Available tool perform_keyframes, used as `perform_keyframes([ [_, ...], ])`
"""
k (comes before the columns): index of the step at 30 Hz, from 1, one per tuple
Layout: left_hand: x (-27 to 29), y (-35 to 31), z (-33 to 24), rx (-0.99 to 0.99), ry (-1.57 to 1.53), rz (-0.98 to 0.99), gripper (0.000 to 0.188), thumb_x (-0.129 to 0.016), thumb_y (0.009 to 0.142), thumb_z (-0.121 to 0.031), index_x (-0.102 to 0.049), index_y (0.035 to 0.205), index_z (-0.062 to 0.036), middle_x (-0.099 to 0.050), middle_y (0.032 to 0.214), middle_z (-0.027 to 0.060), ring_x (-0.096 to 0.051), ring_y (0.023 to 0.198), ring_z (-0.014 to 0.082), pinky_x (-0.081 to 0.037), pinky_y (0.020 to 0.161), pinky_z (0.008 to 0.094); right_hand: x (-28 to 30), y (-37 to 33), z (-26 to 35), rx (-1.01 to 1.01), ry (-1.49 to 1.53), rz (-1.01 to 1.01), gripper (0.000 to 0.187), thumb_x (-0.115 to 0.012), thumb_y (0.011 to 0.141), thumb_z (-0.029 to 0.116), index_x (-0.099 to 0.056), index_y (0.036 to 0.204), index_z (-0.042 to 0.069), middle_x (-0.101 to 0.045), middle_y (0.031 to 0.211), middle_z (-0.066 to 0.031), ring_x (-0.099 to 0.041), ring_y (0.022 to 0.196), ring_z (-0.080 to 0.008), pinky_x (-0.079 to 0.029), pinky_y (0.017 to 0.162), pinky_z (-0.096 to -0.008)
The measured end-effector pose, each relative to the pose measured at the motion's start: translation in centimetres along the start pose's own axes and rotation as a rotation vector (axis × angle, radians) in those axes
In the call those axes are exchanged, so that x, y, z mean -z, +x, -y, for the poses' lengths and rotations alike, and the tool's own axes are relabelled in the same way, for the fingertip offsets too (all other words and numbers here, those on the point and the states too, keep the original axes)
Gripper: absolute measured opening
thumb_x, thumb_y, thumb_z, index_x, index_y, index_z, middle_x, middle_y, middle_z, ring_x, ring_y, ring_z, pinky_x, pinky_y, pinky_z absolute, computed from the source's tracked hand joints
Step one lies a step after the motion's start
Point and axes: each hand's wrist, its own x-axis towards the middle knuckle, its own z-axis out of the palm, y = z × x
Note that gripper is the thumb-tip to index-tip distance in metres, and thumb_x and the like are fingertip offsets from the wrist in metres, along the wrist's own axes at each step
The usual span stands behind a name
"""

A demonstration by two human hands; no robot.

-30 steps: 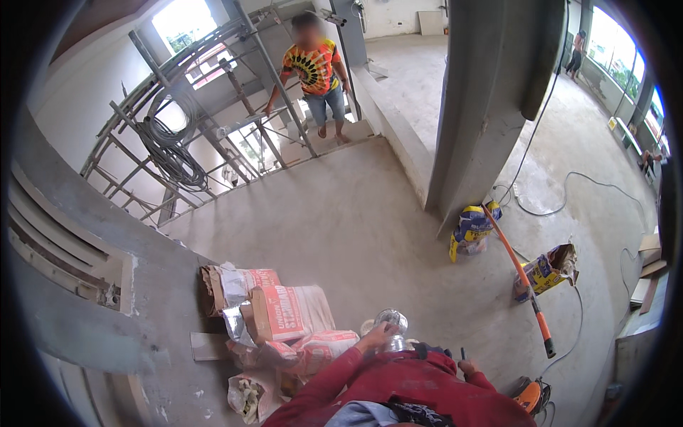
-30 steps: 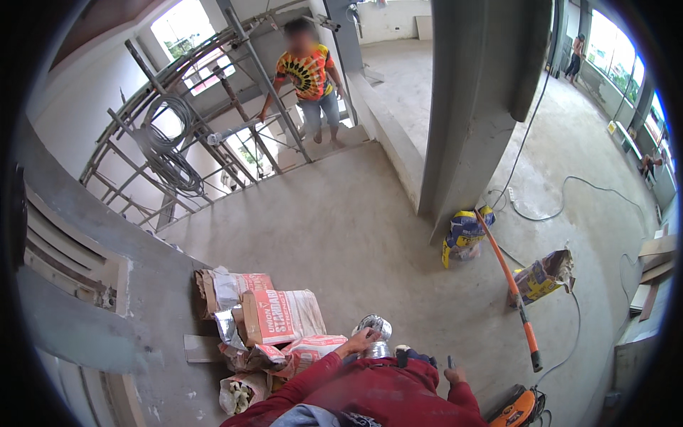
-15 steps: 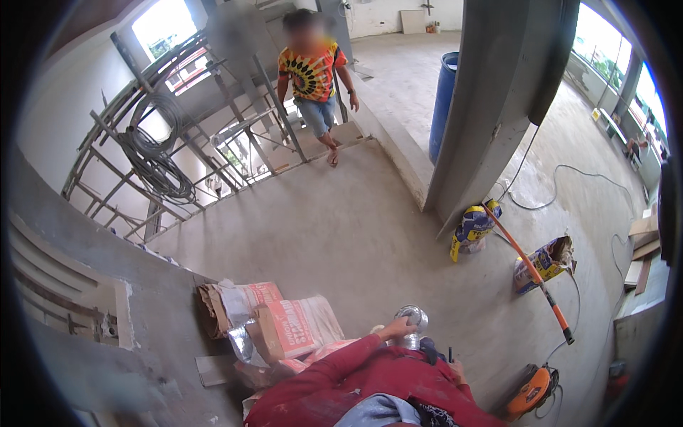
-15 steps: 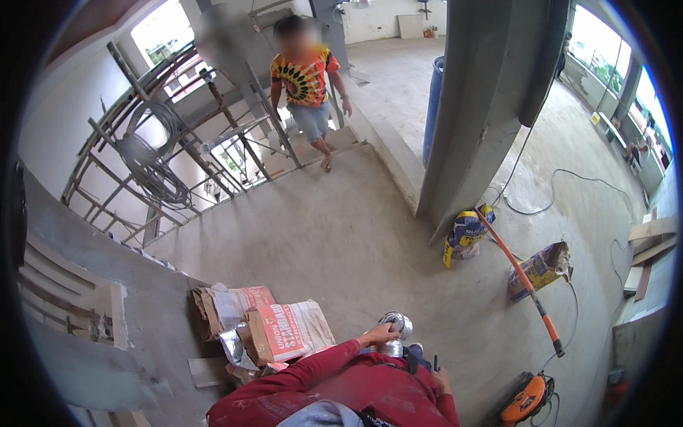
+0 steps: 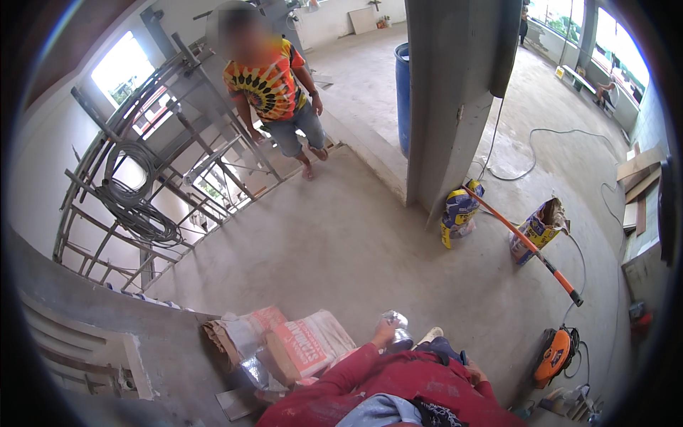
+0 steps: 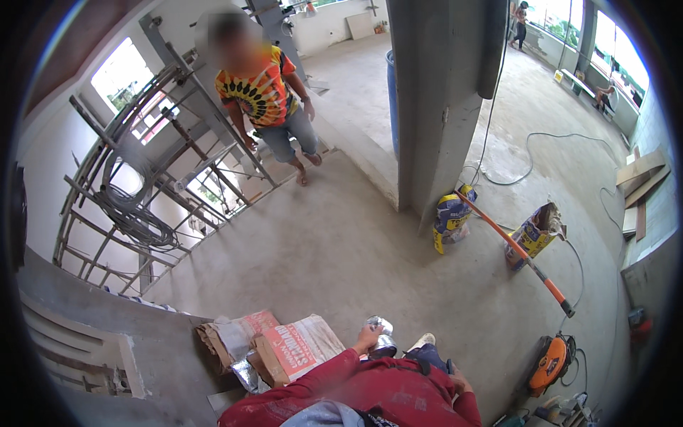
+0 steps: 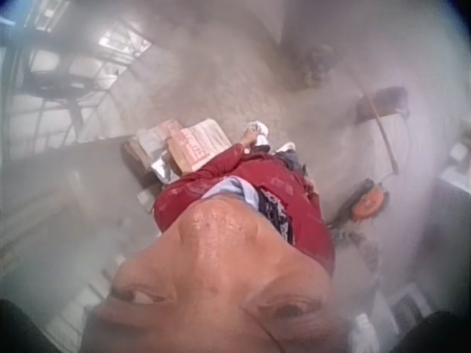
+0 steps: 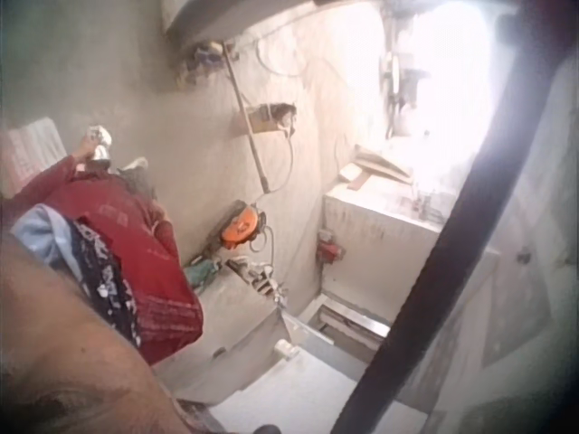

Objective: The person opens a cardboard box, places bubble wrap and a small item inside, then closes and tapes the box. They move the sealed box aside and later walk through the room carrying a water bottle and phone.

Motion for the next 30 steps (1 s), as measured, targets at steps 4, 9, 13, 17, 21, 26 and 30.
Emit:
perform_keyframes([
  [4,3.8,1.1,4.1,0.019,0.216,-0.220,0.058,-0.067,0.082,-0.043,-0.057,0.115,0.0037,-0.065,0.103,0.0239,-0.064,0.099,0.0354,-0.049,0.085,0.0431,1.5,2.1,-2.6,0.053,-0.233,-0.003,0.078,-0.075,0.073,0.022,-0.041,0.140,0.003,-0.062,0.117,-0.0107,-0.060,0.099,-0.0187,-0.048,0.084,-0.0314],
  [9,7.5,-1.4,6.3,0.305,0.236,-0.068,0.073,-0.062,0.086,-0.033,-0.028,0.144,-0.0041,-0.060,0.118,0.0258,-0.062,0.103,0.0380,-0.048,0.088,0.0437,0.5,-5.3,1.1,-0.057,-0.236,-0.028,0.064,-0.075,0.073,0.022,-0.052,0.130,0.004,-0.066,0.102,-0.0086,-0.060,0.089,-0.0178,-0.049,0.079,-0.0324],
  [13,8.3,-1.5,9.4,0.028,0.256,0.029,0.070,-0.057,0.087,-0.015,-0.025,0.149,-0.0150,-0.059,0.123,0.0234,-0.061,0.106,0.0363,-0.047,0.091,0.0416,2.1,-3.3,-3.8,-0.023,-0.214,-0.082,0.059,-0.076,0.072,0.023,-0.057,0.125,0.005,-0.067,0.097,-0.0068,-0.060,0.084,-0.0168,-0.049,0.076,-0.0325],
  [17,7.4,-1.9,10.0,-0.130,0.267,0.045,0.056,-0.057,0.079,-0.008,-0.051,0.134,-0.0137,-0.058,0.126,0.0196,-0.057,0.115,0.0338,-0.046,0.095,0.0384,1.4,-2.2,-5.7,0.021,-0.052,-0.042,0.057,-0.077,0.072,0.025,-0.059,0.122,0.003,-0.067,0.097,-0.0067,-0.060,0.082,-0.0159,-0.050,0.073,-0.0336],
  [21,4.9,-3.7,7.6,-0.001,0.207,-0.057,0.051,-0.055,0.080,-0.009,-0.045,0.130,-0.0106,-0.060,0.117,0.0235,-0.058,0.110,0.0382,-0.046,0.092,0.0423,0.0,-4.6,-0.8,-0.032,-0.181,-0.009,0.059,-0.080,0.070,0.020,-0.059,0.121,-0.001,-0.067,0.102,-0.0075,-0.060,0.088,-0.0156,-0.049,0.080,-0.0324],
  [26,2.8,-4.1,4.3,-0.020,0.333,-0.089,0.045,-0.055,0.084,-0.013,-0.040,0.126,-0.0076,-0.060,0.109,0.0285,-0.060,0.102,0.0428,-0.046,0.085,0.0474,1.2,-2.9,-1.2,0.113,-0.437,-0.011,0.055,-0.076,0.073,0.033,-0.061,0.117,0.005,-0.068,0.099,-0.0069,-0.060,0.087,-0.0171,-0.048,0.078,-0.0344],
  [30,1.6,-4.9,1.8,-0.032,0.332,-0.101,0.054,-0.052,0.081,-0.005,-0.039,0.134,-0.0091,-0.059,0.114,0.0293,-0.058,0.106,0.0438,-0.047,0.089,0.0466,4.2,0.9,-6.4,0.236,-0.425,0.001,0.050,-0.074,0.076,0.036,-0.063,0.114,0.006,-0.069,0.105,-0.0094,-0.061,0.093,-0.0202,-0.047,0.082,-0.0367],
])
